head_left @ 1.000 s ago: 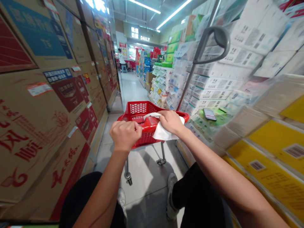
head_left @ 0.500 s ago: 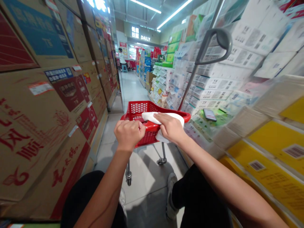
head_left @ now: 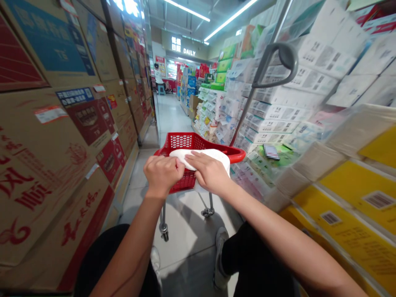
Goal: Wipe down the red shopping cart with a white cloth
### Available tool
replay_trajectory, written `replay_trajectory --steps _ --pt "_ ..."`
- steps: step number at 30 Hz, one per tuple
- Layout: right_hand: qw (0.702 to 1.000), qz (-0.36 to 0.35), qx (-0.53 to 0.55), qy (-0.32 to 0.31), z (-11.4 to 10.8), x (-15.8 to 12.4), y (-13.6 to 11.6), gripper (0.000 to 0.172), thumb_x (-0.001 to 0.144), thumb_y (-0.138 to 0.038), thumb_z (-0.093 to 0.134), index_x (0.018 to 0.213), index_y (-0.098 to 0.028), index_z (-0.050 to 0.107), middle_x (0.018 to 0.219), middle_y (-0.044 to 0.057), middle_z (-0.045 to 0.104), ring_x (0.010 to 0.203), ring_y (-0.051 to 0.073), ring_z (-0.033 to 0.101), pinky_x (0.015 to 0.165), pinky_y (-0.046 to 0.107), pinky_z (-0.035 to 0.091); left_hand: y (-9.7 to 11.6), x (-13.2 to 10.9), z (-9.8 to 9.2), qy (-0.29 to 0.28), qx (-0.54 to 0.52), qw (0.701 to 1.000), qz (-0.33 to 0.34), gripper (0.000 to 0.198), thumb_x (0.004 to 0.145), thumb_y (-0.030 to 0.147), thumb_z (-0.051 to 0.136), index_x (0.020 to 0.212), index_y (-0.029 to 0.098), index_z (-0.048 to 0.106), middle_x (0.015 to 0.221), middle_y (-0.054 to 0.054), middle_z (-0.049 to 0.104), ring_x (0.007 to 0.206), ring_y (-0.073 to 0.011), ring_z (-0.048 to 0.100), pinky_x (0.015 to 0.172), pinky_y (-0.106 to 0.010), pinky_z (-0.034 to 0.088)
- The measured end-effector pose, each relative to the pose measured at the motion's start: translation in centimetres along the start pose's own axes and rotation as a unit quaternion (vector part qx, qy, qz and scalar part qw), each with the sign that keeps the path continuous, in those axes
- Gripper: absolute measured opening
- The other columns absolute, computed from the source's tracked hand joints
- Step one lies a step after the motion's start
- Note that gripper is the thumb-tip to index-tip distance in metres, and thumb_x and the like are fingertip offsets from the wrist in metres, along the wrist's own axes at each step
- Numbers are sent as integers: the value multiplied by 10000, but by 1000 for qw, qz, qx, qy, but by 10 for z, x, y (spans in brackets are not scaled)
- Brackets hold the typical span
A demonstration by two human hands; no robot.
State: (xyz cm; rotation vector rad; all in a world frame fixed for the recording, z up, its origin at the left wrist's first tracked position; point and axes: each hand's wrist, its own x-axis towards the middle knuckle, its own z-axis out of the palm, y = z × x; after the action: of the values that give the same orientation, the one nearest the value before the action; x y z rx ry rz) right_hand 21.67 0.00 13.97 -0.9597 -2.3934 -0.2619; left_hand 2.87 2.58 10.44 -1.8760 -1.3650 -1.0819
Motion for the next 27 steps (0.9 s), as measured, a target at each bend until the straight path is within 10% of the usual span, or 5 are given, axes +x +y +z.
replay_trajectory --steps 11,20,27 --pt "992 117 2 -42 -12 25 10 392 943 -170 425 1202 -260 705 1239 19 712 1166 235 661 1020 385 506 6 -2 -4 -2 -10 1000 17 307 843 253 501 567 197 623 555 -56 647 581 -196 575 660 -365 329" --pt "998 2 51 31 0 -22 -8 521 876 -80 392 1321 -205 631 1453 7 556 1404 184 456 1197 406 330 -9 0 -1 15 3 1000 2 283 774 204 526 496 187 578 508 -63 618 551 -195 573 654 -357 340" --pt "981 195 -22 -2 -27 -22 63 470 912 -145 374 1268 -192 678 1290 67 684 1182 234 647 1010 340 475 -7 -2 -3 11 2 1000 22 279 814 229 514 548 198 593 538 -37 638 571 -193 578 662 -362 330"
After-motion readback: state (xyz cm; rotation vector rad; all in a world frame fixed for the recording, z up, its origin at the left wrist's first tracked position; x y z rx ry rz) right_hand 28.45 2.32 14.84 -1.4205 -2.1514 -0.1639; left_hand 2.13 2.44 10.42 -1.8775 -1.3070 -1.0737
